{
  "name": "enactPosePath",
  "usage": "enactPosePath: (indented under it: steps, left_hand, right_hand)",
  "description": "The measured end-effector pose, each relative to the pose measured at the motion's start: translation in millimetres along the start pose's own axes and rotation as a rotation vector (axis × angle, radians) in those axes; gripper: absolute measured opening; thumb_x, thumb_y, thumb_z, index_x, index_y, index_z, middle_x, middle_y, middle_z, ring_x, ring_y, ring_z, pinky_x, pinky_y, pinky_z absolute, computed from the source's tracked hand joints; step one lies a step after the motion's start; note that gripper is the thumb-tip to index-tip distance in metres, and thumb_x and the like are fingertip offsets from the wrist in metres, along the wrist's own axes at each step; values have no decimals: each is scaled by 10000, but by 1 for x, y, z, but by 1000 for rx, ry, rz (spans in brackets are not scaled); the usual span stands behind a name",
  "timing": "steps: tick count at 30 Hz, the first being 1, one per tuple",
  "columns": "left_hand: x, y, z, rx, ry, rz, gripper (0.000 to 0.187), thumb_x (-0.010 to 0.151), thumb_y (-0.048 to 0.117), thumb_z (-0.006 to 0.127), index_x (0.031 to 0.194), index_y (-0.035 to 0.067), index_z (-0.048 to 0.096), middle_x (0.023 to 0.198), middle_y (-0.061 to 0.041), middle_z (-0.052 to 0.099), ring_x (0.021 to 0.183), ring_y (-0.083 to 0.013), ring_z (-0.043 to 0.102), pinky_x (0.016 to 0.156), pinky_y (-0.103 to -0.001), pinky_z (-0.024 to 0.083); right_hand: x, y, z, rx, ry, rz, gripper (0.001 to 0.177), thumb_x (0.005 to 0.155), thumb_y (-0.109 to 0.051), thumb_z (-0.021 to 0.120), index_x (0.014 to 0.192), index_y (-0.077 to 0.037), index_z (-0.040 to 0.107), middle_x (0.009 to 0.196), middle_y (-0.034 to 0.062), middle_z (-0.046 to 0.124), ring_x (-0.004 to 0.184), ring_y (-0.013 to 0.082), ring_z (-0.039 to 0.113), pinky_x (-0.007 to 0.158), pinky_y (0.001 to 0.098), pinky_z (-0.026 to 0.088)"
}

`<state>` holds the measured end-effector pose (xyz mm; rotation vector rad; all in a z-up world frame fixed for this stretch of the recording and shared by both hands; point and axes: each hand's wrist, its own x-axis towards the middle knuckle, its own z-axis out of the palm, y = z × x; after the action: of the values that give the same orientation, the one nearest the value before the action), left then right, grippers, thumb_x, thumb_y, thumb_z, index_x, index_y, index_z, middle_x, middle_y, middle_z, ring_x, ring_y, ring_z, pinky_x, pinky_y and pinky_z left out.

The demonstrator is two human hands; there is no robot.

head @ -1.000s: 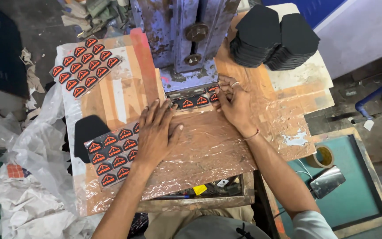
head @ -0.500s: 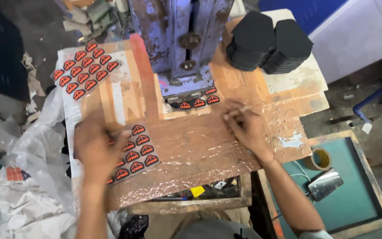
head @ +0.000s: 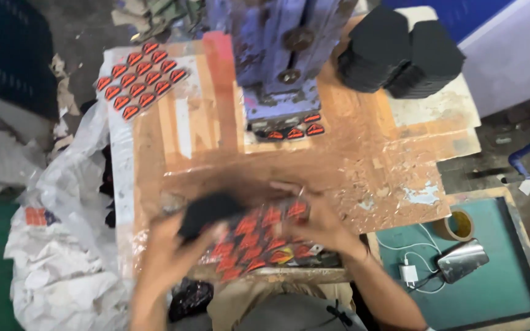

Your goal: The person repeatedly places a black fabric item under a press machine, then peels a clear plastic sheet containing multiple orange and black stickers and applies them onto the fabric. The person handles the fabric and sticker sheets by hand, repeating the process for several items.

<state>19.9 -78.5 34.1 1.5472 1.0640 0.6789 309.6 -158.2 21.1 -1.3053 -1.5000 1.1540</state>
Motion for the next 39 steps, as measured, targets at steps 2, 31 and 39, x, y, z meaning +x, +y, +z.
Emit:
enactPosePath:
  steps: [2, 31, 39]
  left_hand:
    - [39, -9, 22, 98, -110, -107, 319, 854, 320, 787, 877, 4, 751, 672, -27, 703, 622, -74, 574, 562, -301, 497]
    - [14, -190, -151, 68, 724, 66, 961, 951, 234, 824, 1658, -51, 238, 1608, -237, 427, 1457, -313, 482, 1224, -391, 404]
    - [84, -68, -50, 394, 615, 227, 566, 1041, 272, 825, 1388, -86, 557, 1291, -226, 663, 1194, -261, 654, 988, -349, 545]
  right_hand:
    - [5, 30, -1, 64, 212, 202, 227, 888, -148, 796, 1088, -41, 796, 971, 86, 791, 885, 169, 685, 809, 308, 577]
    - [-34, 83, -127, -268, 843, 146, 459, 969, -138, 742, 1376, 20, 599, 760, -78, 537, 678, -7, 471, 584, 167, 371]
    - [-32, 89, -129, -422, 912, 155, 388, 975, -111, 749, 1340, -10, 660, 677, -71, 409, 626, 20, 367, 541, 209, 291]
